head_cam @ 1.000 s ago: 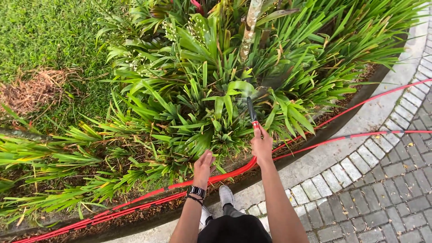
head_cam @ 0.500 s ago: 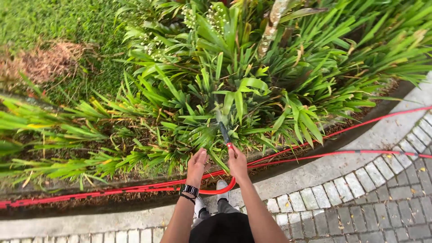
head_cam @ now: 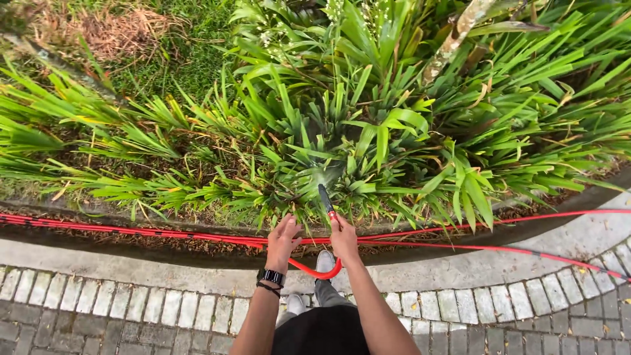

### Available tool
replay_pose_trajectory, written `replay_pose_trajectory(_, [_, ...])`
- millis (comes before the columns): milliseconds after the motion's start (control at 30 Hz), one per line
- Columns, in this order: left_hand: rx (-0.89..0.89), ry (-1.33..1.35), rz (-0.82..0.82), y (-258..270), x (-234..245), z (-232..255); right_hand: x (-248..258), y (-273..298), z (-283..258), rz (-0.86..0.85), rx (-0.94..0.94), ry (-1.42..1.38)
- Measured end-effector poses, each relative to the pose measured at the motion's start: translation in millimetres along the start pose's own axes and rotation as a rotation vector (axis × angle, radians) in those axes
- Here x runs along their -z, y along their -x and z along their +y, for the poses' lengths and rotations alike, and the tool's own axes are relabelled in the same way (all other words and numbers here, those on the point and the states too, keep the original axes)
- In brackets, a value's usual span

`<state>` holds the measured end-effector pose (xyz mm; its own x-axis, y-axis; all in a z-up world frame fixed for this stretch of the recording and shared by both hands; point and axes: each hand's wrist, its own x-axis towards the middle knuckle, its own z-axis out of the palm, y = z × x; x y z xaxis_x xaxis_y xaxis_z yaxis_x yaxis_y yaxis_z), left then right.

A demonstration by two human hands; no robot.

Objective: Watering a small garden bed with a hose and nozzle.

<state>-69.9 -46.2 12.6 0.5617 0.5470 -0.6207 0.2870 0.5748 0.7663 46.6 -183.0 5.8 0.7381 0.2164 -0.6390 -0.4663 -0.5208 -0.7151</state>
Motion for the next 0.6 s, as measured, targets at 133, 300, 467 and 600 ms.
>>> replay_pose_trajectory(133, [-0.009, 0.032, 0.001, 13.9, 17.6, -3.5, -13.8, 7.7, 6.2, -0.019, 0.020, 0.062])
replay_pose_trajectory(300, [-0.023, 0.149, 0.016, 30.4, 47.2, -20.2, -46.4, 11.6, 38.2, -0.004, 0.296, 0.313])
replay_pose_trajectory(467, [-0.024, 0.209, 0.009, 48.8, 69.3, -39.8, -67.2, 41.2, 65.0, -0.051, 0.417, 0.265])
replay_pose_trajectory(600, [-0.026, 0.207, -0.023, 62.0, 81.4, -54.2, -75.7, 48.9, 100.2, -0.020, 0.519, 0.363])
